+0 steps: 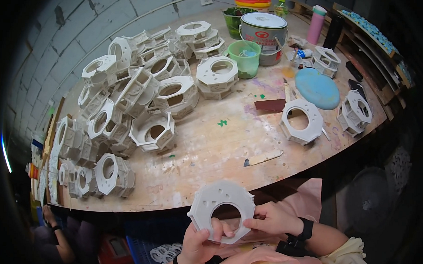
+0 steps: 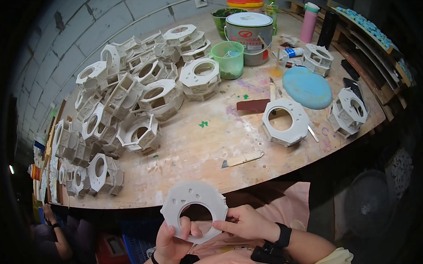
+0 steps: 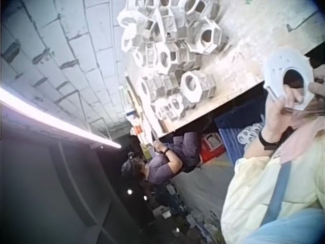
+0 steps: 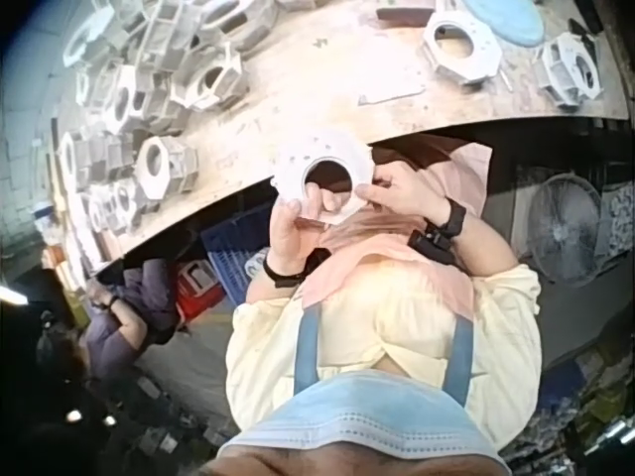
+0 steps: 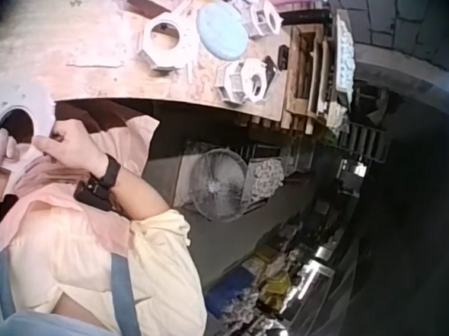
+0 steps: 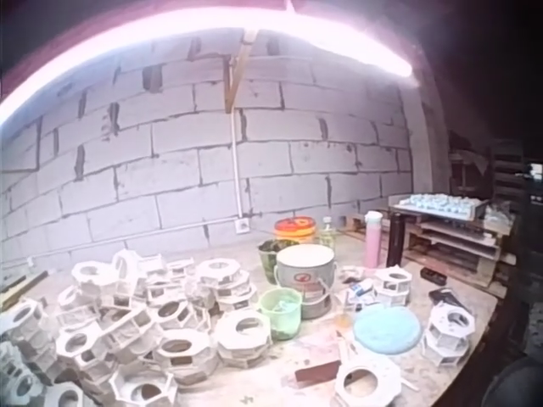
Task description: Cleaning and scraping excess material from molded white plastic octagonal components using a small hand tool.
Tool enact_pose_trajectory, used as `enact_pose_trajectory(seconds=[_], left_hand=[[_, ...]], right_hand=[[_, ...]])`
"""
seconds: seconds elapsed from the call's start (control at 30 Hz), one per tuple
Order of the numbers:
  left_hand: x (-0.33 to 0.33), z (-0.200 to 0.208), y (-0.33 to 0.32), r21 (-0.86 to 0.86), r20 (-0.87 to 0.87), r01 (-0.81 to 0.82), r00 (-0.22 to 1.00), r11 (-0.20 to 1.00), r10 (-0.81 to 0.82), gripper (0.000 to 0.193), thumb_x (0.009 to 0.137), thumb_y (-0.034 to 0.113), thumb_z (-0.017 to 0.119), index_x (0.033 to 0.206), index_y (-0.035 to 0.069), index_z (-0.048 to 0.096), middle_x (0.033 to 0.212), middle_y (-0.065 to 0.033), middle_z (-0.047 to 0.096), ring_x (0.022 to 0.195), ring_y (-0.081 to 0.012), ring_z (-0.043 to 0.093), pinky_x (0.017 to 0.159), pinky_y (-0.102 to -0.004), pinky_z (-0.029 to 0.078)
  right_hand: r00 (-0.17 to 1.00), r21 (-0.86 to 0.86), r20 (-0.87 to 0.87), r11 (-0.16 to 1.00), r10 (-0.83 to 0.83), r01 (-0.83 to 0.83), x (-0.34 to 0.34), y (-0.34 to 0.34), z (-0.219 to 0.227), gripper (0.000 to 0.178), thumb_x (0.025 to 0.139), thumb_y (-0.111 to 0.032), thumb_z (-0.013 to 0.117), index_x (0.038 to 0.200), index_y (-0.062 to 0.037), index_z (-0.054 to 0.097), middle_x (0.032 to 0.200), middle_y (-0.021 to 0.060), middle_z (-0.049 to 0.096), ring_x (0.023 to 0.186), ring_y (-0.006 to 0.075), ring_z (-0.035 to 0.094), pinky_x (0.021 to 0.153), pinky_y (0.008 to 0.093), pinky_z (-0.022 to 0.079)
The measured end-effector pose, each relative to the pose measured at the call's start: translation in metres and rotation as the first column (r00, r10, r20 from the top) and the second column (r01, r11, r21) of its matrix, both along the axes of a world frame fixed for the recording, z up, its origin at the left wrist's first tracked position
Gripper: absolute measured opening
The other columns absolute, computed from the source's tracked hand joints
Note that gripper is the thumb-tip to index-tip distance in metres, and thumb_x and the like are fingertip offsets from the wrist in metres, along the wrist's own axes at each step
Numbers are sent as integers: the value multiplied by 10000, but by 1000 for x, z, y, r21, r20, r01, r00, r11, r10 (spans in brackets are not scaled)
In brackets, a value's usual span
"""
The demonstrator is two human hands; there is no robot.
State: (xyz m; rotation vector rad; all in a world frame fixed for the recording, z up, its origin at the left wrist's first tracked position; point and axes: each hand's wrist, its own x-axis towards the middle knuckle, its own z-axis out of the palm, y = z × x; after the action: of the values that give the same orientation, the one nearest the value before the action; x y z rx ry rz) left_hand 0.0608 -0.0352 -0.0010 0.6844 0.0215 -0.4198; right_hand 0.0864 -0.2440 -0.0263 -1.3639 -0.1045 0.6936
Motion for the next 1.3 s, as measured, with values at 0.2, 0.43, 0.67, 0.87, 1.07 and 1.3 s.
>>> enact_pose_trajectory(seconds=[0.2, 0.43, 0.67, 0.87, 1.07, 1.3], left_hand=[[6, 0, 2, 51, -42, -68, 997, 996, 70, 513, 855, 255, 598, 1221, -37, 389, 713, -64, 504, 814, -261, 572, 770, -400, 476], [6, 10, -9, 178, 80, -82, 994, 981, 69, 378, 905, 347, 558, 1009, -12, 497, 747, -62, 542, 699, -184, 537, 684, -323, 443], [9, 22, -14, 177, 27, -45, 999, 983, 41, 344, 896, 322, 594, 993, 16, 469, 689, -35, 472, 665, -178, 491, 656, -331, 412], [11, 22, -14, 142, 0, -76, 997, 987, 77, 348, 903, 309, 583, 1038, 19, 445, 687, -26, 446, 636, -165, 463, 621, -324, 408], [15, 16, -12, 116, 14, -96, 995, 989, 95, 345, 888, 301, 602, 1026, 15, 467, 713, -27, 472, 635, -171, 487, 630, -329, 431], [19, 1, 5, -31, -111, -126, 986, 992, 122, 388, 928, 365, 468, 1161, 55, 476, 645, -4, 410, 583, -135, 414, 640, -332, 385]], right_hand=[[859, -251, 498, 927, -123, 278, 20, -23, 18, 140, 827, -134, 634, 909, -20, 640, 657, 90, 631, 527, 191, 592, 507, 279, 458], [808, -373, 575, 838, -129, 399, 21, -12, 21, 201, 838, -88, 608, 1027, -24, 588, 720, 92, 655, 625, 198, 657, 550, 269, 490], [699, -334, 714, 852, -51, 403, 31, 1, 7, 149, 832, -96, 622, 975, -58, 601, 700, 109, 639, 591, 248, 640, 514, 317, 487], [645, -353, 746, 724, -165, 593, 49, 1, 1, 121, 830, -95, 619, 948, -72, 612, 679, 110, 628, 573, 260, 626, 513, 326, 481], [611, -339, 792, 825, -10, 453, 42, 4, 5, 180, 813, -115, 644, 988, -86, 615, 702, 86, 638, 584, 247, 623, 519, 328, 481], [648, -233, 689, 747, -326, 623, 41, 3, 16, 174, 852, -42, 566, 1020, -48, 613, 668, 95, 598, 533, 201, 591, 521, 282, 470]])
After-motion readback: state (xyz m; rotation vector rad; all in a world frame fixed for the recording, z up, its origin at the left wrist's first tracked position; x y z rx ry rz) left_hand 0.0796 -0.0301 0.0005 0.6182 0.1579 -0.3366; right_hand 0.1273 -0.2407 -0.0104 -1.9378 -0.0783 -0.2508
